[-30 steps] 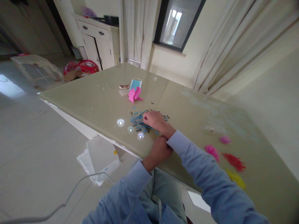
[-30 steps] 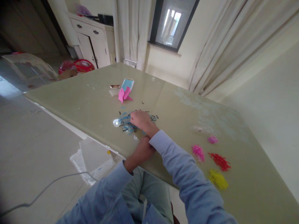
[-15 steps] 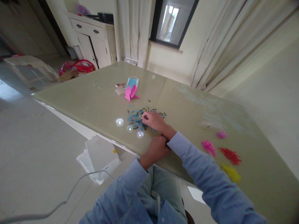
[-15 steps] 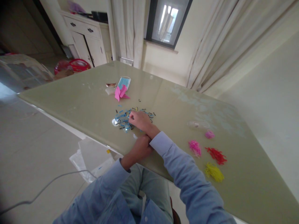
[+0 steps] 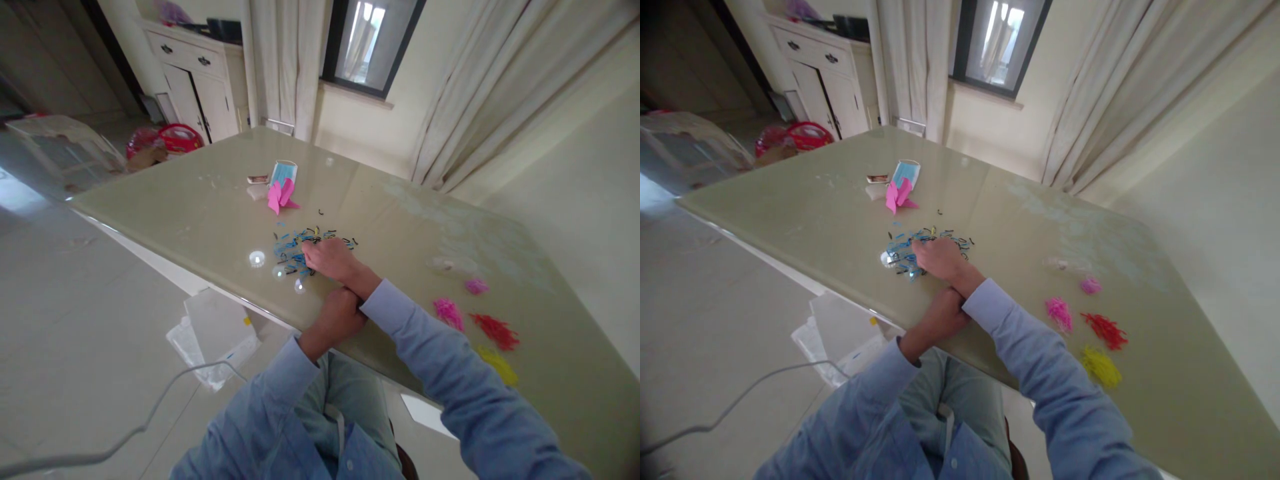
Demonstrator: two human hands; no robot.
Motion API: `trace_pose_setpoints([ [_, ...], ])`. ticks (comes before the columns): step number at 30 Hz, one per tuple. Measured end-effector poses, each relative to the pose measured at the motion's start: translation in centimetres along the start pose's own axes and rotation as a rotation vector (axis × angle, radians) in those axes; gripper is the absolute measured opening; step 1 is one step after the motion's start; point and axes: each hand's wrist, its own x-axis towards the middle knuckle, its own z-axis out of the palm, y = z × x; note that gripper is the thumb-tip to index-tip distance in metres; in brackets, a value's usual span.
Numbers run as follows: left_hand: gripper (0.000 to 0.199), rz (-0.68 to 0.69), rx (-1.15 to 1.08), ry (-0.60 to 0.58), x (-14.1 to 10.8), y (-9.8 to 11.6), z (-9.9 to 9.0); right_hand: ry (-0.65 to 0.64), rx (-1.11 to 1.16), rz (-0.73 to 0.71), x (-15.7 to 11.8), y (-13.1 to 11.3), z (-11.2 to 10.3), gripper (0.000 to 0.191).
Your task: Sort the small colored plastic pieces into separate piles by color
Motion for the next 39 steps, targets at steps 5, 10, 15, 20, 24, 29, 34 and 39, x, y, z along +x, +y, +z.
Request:
trace_pose_setpoints([
  [5, 0.032, -0.003, 0.017, -0.033, -0.1, 0.3, -0.3, -0.006, 0.01, 0.064, -0.2, 0.1, 0.1, 0.034],
  [10, 0.03, 0.001, 0.053, -0.046, 0.0, 0.3, -0.3, -0.009, 0.041, 0.097, -0.4, 0.2, 0.3, 0.036],
  [15, 0.032, 0.003, 0.037, -0.035, 0.0, 0.4, -0.2, -0.02, 0.068, 0.112, 0.0, 0.4, 0.6, 0.038],
  [20, 0.034, 0.009, 0.027, -0.019, -0.1, 0.1, 0.0, -0.031, 0.087, 0.12, 0.3, 0.5, 0.6, 0.037],
  [24, 0.034, -0.007, 0.032, -0.017, -0.1, 0.0, 0.0, -0.016, 0.102, 0.13, 0.4, 0.5, 0.8, 0.037],
  [29, 0.034, 0.001, 0.032, -0.029, 0.0, 0.1, -0.1, -0.002, 0.136, 0.14, 0.4, 0.6, 1.1, 0.037],
  [34, 0.034, -0.016, 0.039, -0.014, -0.1, 0.1, 0.0, 0.019, 0.193, 0.121, 0.7, 0.8, 1.4, 0.035],
  [39, 0.036, -0.007, 0.035, 0.003, -0.1, -0.1, 0.1, 0.047, 0.245, 0.093, 0.9, 0.9, 1.4, 0.034],
])
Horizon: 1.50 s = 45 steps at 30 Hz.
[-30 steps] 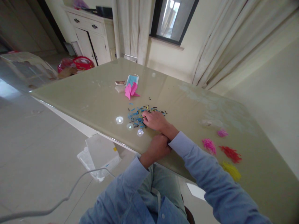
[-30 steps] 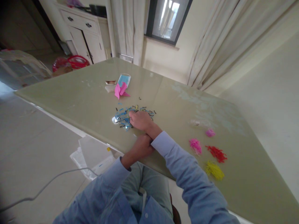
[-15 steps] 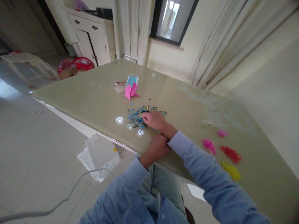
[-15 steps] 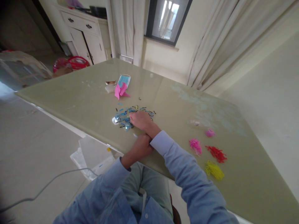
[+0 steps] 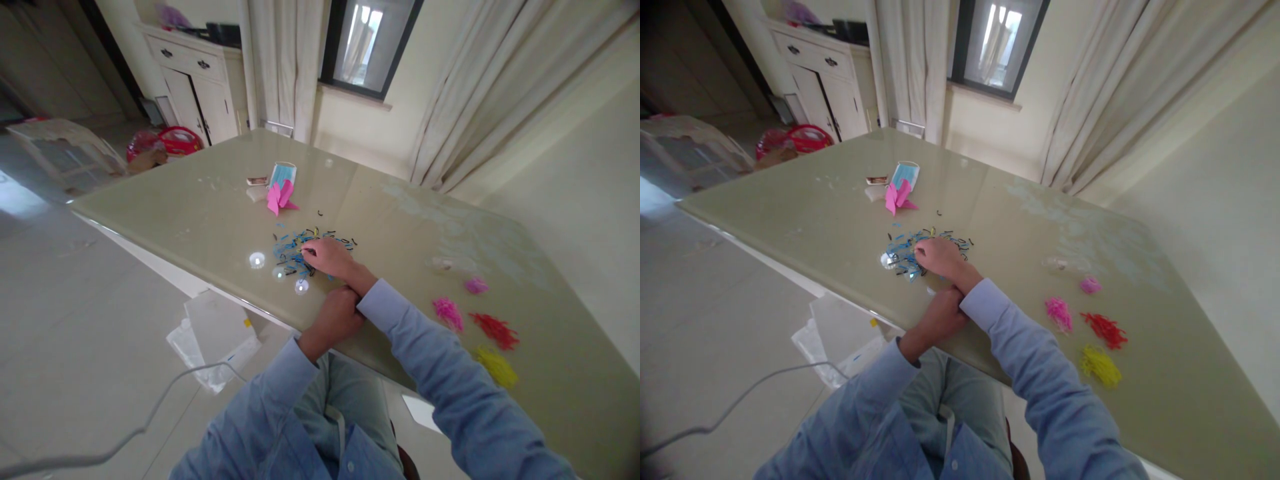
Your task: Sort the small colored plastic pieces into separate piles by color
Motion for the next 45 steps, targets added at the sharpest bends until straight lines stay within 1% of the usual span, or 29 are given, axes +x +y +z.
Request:
trace_pose_setpoints([
  [7, 0.036, 0.023, -0.037, 0.02, 0.0, -0.2, 0.0, 0.027, 0.029, -0.004, 0.2, -0.1, 0.0, 0.026],
  [11, 0.034, 0.013, -0.014, 0.004, 0.1, -0.1, -0.1, 0.031, 0.032, 0.007, 0.1, -0.2, 0.2, 0.022],
  [20, 0.034, 0.016, -0.02, -0.016, 0.0, 0.0, -0.2, 0.043, 0.042, 0.016, -0.3, -0.1, 0.1, 0.02],
  [28, 0.03, -0.001, 0.026, -0.049, 0.0, 0.4, -0.7, 0.035, 0.011, 0.011, -0.7, -0.1, 0.0, 0.023],
  [34, 0.032, -0.008, 0.001, -0.044, -0.1, 0.2, -0.4, 0.011, -0.018, -0.002, -0.9, -0.4, -0.2, 0.024],
  [41, 0.035, 0.025, -0.034, -0.018, 0.1, -0.1, -0.2, 0.011, -0.037, -0.026, -0.8, -1.0, -0.7, 0.036],
  [45, 0.034, -0.015, -0.028, -0.022, 0.1, 0.0, -0.1, 0.014, -0.04, -0.041, -0.4, -1.0, -0.5, 0.029],
])
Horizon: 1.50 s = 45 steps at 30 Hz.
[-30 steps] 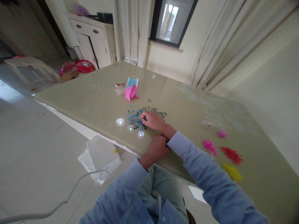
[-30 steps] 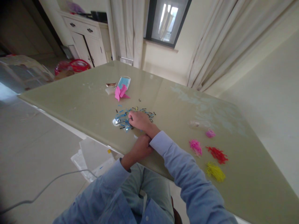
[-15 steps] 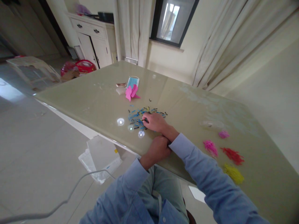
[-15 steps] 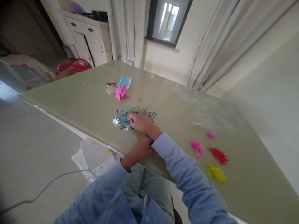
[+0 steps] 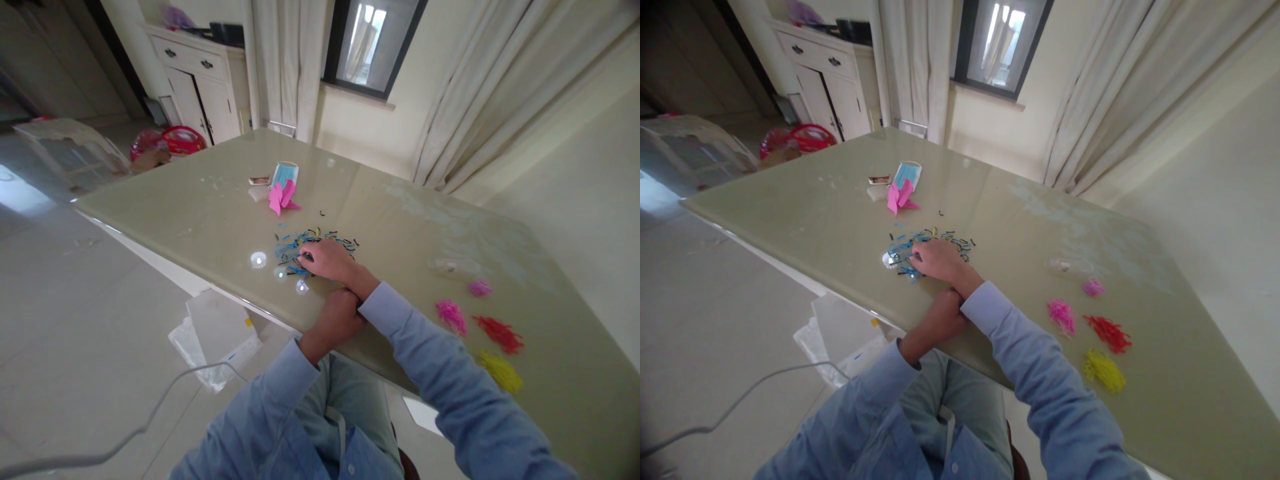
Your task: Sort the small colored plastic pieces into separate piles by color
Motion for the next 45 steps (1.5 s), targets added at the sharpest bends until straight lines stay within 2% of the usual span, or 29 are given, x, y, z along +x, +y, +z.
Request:
trace_pose_setpoints([
  [7, 0.034, -0.03, 0.029, -0.03, -0.1, 0.2, -0.1, 0.006, 0.044, -0.001, 0.0, 0.2, 0.2, 0.021],
  [16, 0.03, 0.037, 0.018, -0.026, -0.2, 0.3, -0.4, 0.022, 0.148, 0.014, -0.5, 0.6, 0.3, 0.019],
  [20, 0.027, 0.05, 0.039, -0.024, -0.1, 0.1, -0.3, 0.015, 0.172, 0.015, -0.7, 0.7, 0.3, 0.024],
  [27, 0.027, 0.049, 0.032, -0.021, -0.1, 0.4, -0.4, 0.02, 0.111, 0.07, -0.8, 0.5, 0.1, 0.031],
  [33, 0.029, 0.032, 0.001, -0.017, -0.1, 0.2, -0.2, -0.005, 0.091, 0.071, -0.5, 0.5, 0.0, 0.027],
  [45, 0.032, 0.006, -0.048, 0.014, -0.1, 0.1, -0.1, 0.053, 0.115, 0.018, 0.4, 0.5, 0.8, 0.016],
])
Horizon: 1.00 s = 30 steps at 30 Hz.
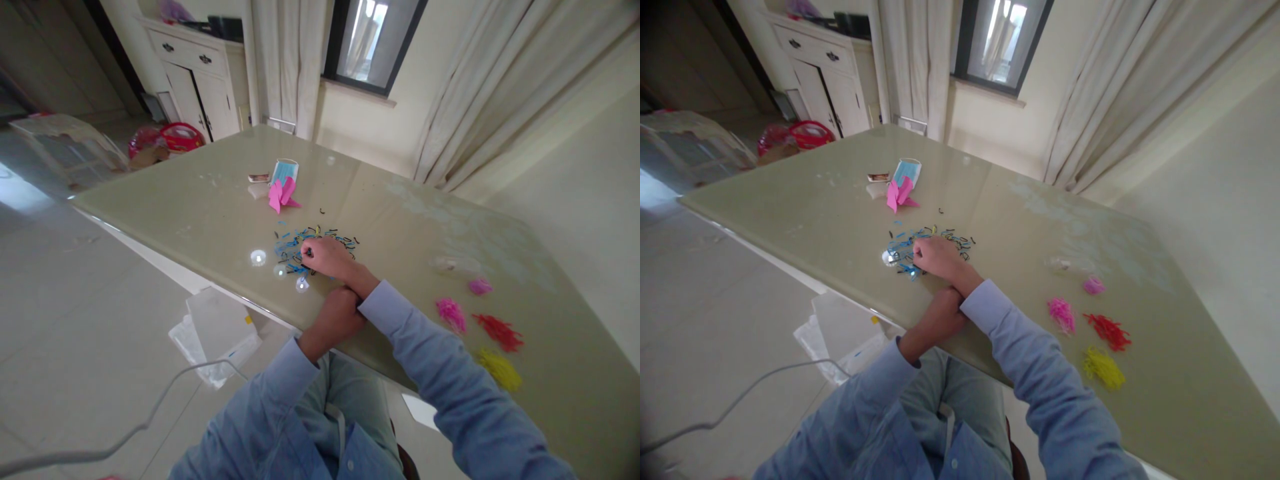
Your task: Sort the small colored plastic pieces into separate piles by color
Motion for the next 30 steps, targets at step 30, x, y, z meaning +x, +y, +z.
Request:
trace_pose_setpoints([
  [30, 0.031, -0.002, 0.115, -0.033, -0.05, 0.03, 0.02, 0.066, 0.18, 0.015, -0.41, 0.1, 0.05, 0.014],
])
